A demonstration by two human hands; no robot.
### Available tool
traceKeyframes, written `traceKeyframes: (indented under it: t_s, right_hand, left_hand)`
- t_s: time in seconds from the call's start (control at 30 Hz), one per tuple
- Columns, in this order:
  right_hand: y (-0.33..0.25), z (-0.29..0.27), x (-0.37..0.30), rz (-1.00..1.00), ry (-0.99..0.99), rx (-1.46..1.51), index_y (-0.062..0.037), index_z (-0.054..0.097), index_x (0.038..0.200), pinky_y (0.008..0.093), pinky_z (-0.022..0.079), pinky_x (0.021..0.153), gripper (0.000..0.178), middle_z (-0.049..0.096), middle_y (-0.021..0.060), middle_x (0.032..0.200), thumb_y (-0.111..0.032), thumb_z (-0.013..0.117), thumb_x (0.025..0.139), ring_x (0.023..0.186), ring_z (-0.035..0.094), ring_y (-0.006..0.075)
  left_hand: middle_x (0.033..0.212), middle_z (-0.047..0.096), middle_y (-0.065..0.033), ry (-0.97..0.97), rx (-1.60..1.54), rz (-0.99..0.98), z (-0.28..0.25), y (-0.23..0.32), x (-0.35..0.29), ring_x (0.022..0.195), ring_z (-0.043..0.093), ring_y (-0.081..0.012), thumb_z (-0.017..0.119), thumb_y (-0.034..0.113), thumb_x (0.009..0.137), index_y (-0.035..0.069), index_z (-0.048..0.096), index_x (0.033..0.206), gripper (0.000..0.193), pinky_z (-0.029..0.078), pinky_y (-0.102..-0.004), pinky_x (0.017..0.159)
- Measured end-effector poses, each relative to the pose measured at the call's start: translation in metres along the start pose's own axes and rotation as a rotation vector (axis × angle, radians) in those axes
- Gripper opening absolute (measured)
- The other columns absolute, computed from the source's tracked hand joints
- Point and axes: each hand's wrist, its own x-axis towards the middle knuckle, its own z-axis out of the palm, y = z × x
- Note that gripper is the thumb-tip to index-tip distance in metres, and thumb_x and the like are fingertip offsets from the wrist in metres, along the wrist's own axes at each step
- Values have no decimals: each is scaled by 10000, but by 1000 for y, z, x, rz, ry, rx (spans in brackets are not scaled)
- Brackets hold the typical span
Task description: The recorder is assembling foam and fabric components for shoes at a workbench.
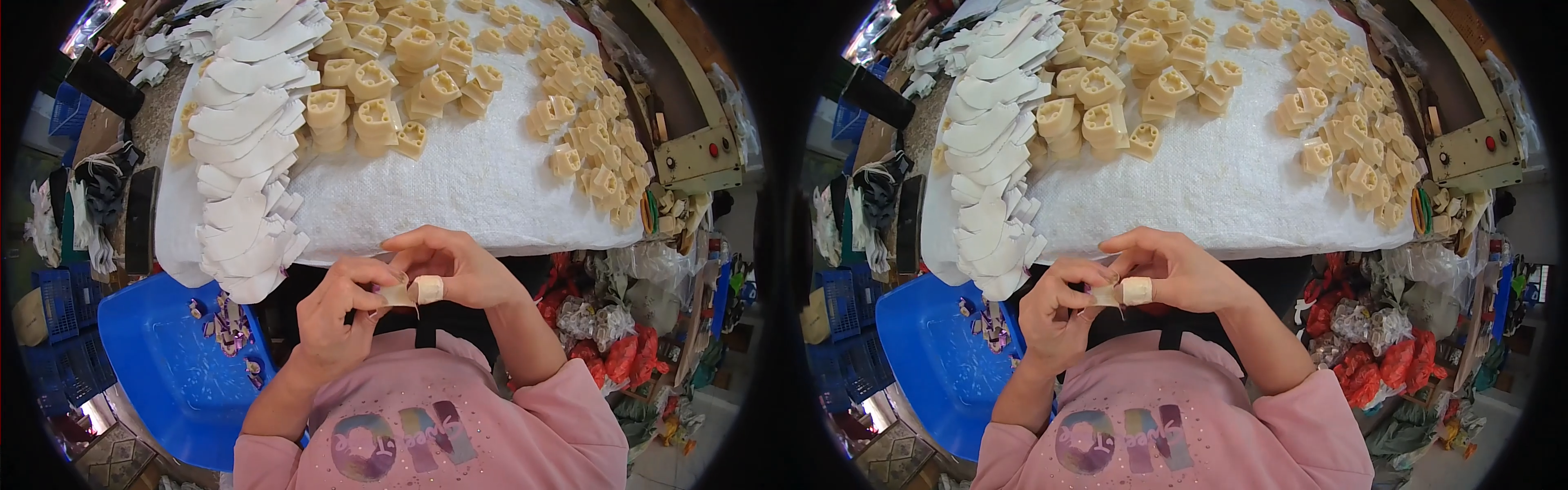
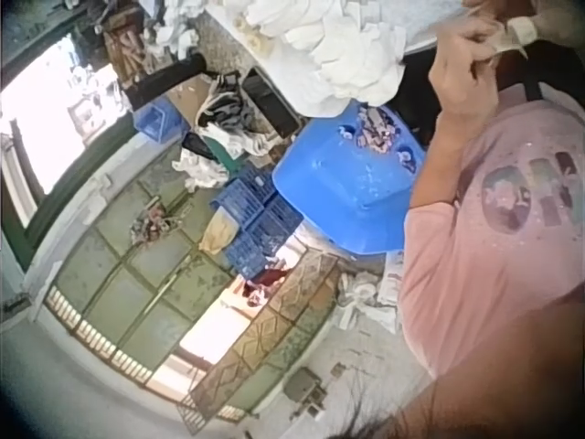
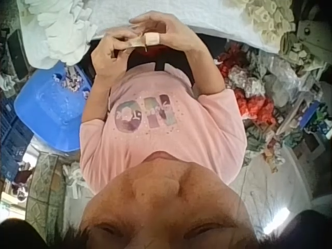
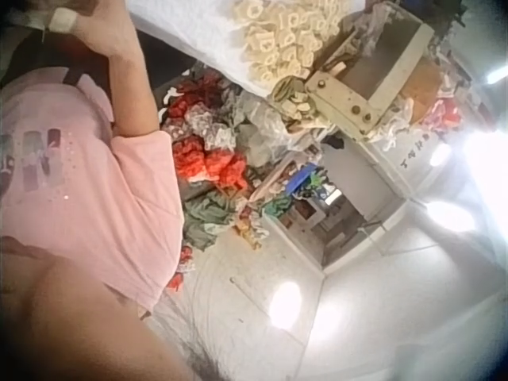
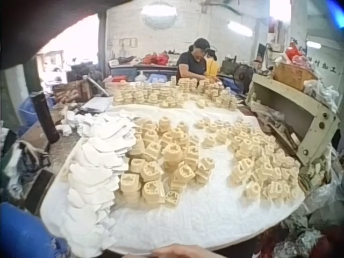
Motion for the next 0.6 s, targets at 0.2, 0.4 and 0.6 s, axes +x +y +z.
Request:
traceKeyframes:
  t_s: [0.2,0.4,0.6]
  right_hand:
    - [-1,3,5,-28,-160,-76,1,509,1155,289,504,797,380,610,75,887,-61,661,812,842,597,138]
    - [17,11,11,-98,123,-356,4,506,1181,261,494,720,325,645,70,850,-163,564,908,792,600,115]
    - [17,2,13,-333,48,-156,-21,515,1171,298,451,819,290,607,105,1010,-177,520,928,938,549,159]
  left_hand:
    - [872,603,-150,-91,246,143,-4,2,1,770,599,-233,629,-173,652,-2,474,731,243,484,-277,614]
    - [892,618,-137,1,154,-62,1,1,1,735,586,-181,647,-132,699,-14,553,834,203,475,-256,642]
    - [943,624,-124,308,-280,-449,6,6,4,856,598,-146,641,-33,803,-24,565,865,98,481,-276,790]
